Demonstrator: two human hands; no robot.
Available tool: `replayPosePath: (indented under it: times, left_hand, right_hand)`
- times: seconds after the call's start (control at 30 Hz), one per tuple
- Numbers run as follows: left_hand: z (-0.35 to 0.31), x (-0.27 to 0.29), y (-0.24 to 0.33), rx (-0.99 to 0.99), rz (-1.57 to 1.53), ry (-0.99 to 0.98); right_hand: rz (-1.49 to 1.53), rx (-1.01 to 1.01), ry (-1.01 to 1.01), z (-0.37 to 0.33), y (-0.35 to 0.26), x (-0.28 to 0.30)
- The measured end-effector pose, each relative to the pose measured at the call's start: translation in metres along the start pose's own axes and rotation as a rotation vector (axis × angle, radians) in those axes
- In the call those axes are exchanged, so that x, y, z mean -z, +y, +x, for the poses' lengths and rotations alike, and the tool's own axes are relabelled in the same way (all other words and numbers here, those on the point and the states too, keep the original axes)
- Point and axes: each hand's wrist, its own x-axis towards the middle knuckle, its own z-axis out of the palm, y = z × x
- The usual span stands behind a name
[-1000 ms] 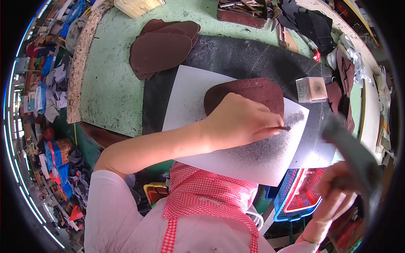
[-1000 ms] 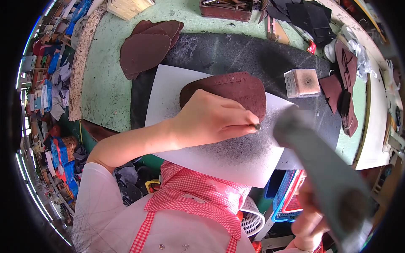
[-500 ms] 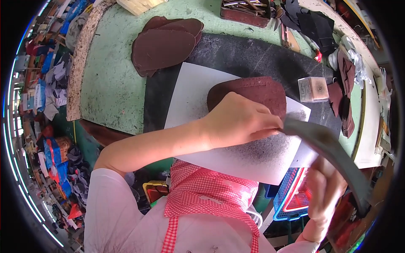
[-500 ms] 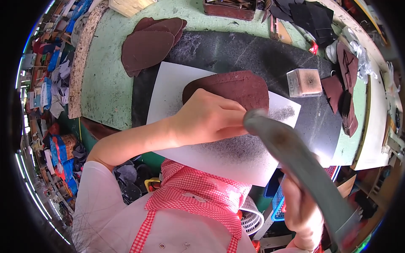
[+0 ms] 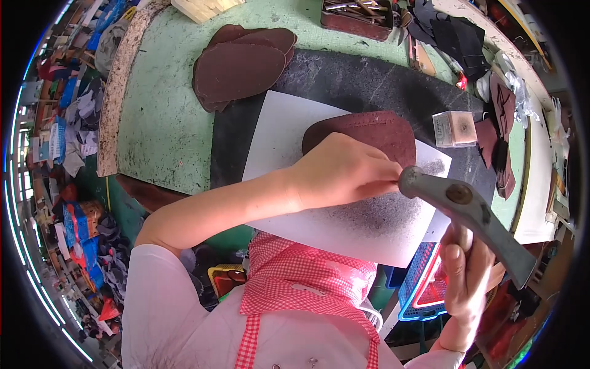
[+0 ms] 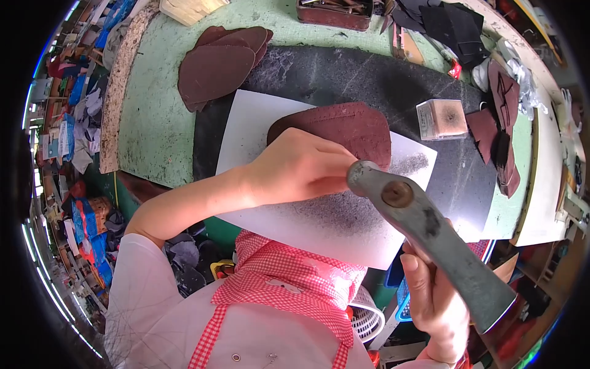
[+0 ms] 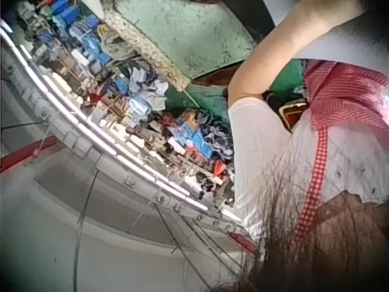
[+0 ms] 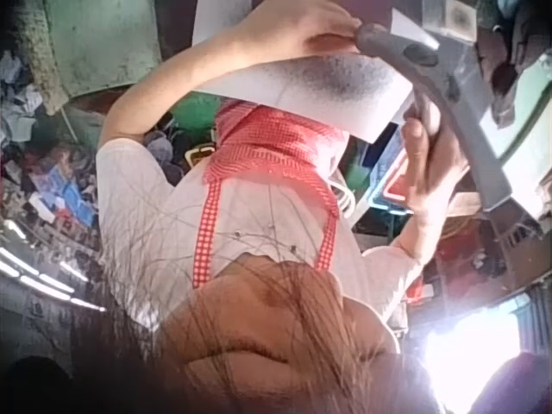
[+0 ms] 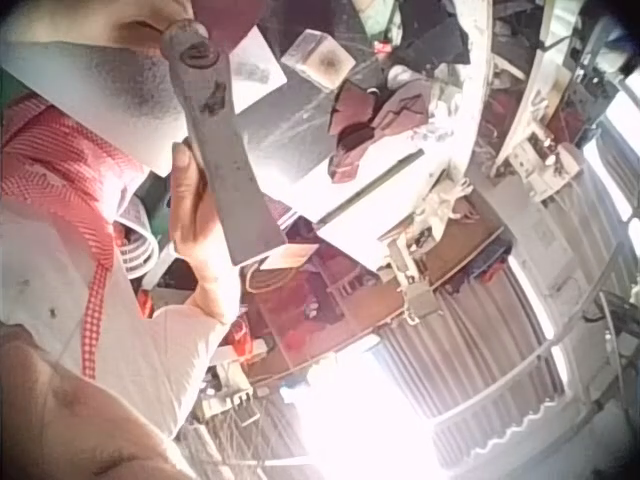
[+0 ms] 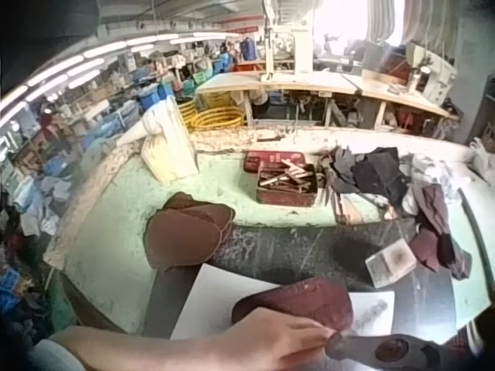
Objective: Using a metal punch and a hammer to create decorative holes in leather shoe components on a workbench.
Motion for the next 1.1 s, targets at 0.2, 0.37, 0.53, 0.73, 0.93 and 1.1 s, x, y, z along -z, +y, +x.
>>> replayPosePath:
  times: [0.2, 0.37, 0.53, 0.73, 0.93, 1.1]
  left_hand:
    - [0.014, 0.018, -0.011, 0.335, -0.553, 0.187]
    - [0.019, 0.010, -0.022, 0.011, 0.496, 0.185]
    - [0.016, 0.012, -0.016, 0.007, 0.163, 0.293]
    - [-0.016, 0.090, -0.035, 0.240, -0.076, 0.667]
    - [-0.035, 0.120, -0.031, 0.247, -0.116, 0.800]
    - [-0.039, 0.128, -0.029, 0.191, -0.164, 0.865]
  right_hand:
    - [0.221, -0.195, 0.385, -0.021, 0.088, 0.001]
    - [-0.326, -0.186, 0.558, 0.002, 0.148, 0.009]
    - [-0.372, -0.133, 0.530, 0.022, 0.172, 0.015]
    - [-0.383, 0.271, 0.298, -0.005, 0.098, -0.013]
    - [-0.361, 0.447, 0.194, 0.046, 0.041, -0.062]
    - [-0.239, 0.903, -0.283, 0.021, -0.013, -0.173]
